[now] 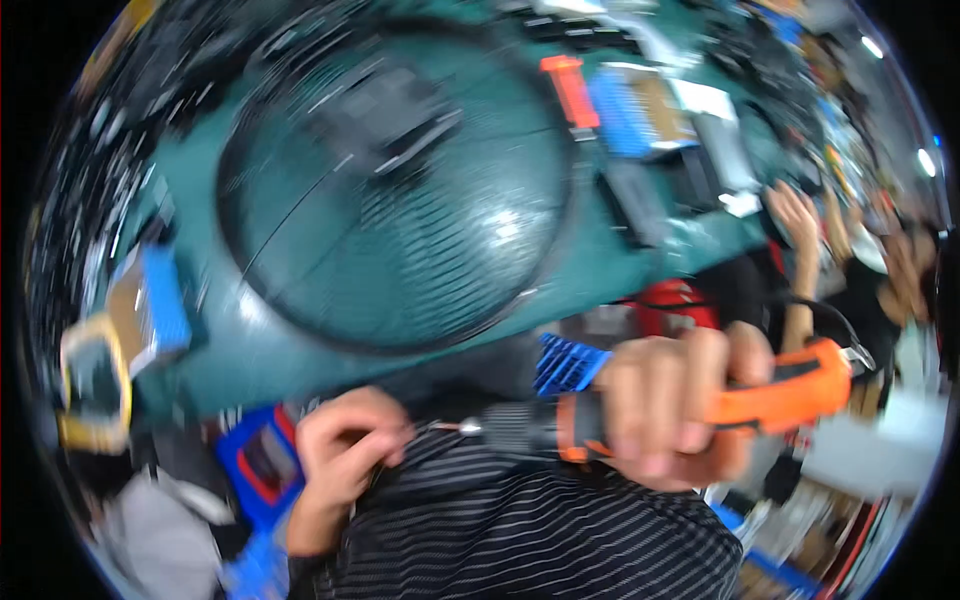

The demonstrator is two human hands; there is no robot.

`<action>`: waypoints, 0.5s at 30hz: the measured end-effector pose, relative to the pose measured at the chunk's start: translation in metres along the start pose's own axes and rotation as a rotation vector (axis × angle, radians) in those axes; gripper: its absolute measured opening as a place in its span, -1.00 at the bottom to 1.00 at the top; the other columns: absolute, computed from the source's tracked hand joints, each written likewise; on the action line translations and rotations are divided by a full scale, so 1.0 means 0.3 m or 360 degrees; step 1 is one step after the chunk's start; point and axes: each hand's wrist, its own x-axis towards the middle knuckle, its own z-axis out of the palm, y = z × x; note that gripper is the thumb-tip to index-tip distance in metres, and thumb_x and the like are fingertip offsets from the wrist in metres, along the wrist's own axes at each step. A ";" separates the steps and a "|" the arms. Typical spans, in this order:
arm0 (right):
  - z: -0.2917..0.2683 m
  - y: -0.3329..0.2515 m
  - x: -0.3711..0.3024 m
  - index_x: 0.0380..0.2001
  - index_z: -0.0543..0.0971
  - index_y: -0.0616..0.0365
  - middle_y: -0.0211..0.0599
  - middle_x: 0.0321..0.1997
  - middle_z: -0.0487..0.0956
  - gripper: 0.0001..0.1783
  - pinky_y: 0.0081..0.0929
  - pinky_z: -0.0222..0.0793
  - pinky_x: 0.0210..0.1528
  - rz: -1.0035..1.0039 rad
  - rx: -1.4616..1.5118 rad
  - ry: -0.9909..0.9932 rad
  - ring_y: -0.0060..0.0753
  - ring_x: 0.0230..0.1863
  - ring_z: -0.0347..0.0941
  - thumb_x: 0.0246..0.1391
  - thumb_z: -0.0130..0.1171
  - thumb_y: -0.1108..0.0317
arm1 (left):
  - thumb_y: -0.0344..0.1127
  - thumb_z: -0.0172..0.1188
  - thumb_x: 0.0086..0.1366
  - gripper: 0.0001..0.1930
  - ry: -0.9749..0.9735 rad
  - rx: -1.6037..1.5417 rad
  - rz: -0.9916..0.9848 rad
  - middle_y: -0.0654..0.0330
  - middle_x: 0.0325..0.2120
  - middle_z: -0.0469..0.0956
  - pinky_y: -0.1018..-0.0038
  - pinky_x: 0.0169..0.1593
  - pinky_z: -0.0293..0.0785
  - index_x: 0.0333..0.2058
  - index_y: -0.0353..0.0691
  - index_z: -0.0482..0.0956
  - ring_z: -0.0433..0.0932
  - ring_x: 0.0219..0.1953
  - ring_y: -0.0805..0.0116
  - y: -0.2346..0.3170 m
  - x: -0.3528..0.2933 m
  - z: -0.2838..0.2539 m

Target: Assembling the front and back grilles of industrial fans using a power drill and screws.

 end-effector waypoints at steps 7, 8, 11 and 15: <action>0.025 0.125 -0.051 0.07 0.22 0.23 -0.23 -0.34 0.47 -0.52 -0.50 0.58 -0.47 -0.0017 -0.0108 -0.0072 -0.43 -0.52 0.55 0.19 0.19 0.38 | -0.65 0.19 0.26 -0.86 -0.0157 -0.0564 0.0011 -0.06 -0.33 0.61 0.65 -0.48 0.46 -0.20 -0.47 0.62 0.55 -0.51 0.50 -0.039 -0.006 0.017; 0.036 0.129 -0.062 0.07 0.22 0.23 -0.23 -0.34 0.47 -0.52 -0.50 0.58 -0.47 -0.0031 -0.0119 -0.0022 -0.43 -0.52 0.55 0.19 0.20 0.38 | -0.64 0.20 0.26 -0.87 -0.0181 -0.0529 -0.0029 -0.04 -0.33 0.61 0.65 -0.48 0.45 -0.20 -0.47 0.62 0.56 -0.51 0.51 -0.038 -0.017 0.012; 0.045 0.133 -0.066 0.06 0.22 0.24 -0.24 -0.36 0.47 -0.51 -0.51 0.58 -0.48 0.0015 -0.0154 -0.0019 -0.42 -0.53 0.54 0.18 0.21 0.39 | -0.61 0.21 0.28 -0.87 -0.0226 -0.0540 -0.0028 -0.01 -0.33 0.61 0.66 -0.49 0.44 -0.19 -0.46 0.62 0.56 -0.51 0.52 -0.052 -0.017 0.003; 0.047 0.148 -0.061 0.05 0.24 0.24 -0.24 -0.37 0.47 -0.52 -0.53 0.57 -0.50 0.0013 -0.0203 0.0042 -0.44 -0.55 0.54 0.15 0.22 0.40 | -0.60 0.19 0.29 -0.87 -0.0237 -0.0564 -0.0046 0.01 -0.34 0.61 0.66 -0.49 0.43 -0.19 -0.46 0.62 0.53 -0.53 0.53 -0.065 -0.003 -0.011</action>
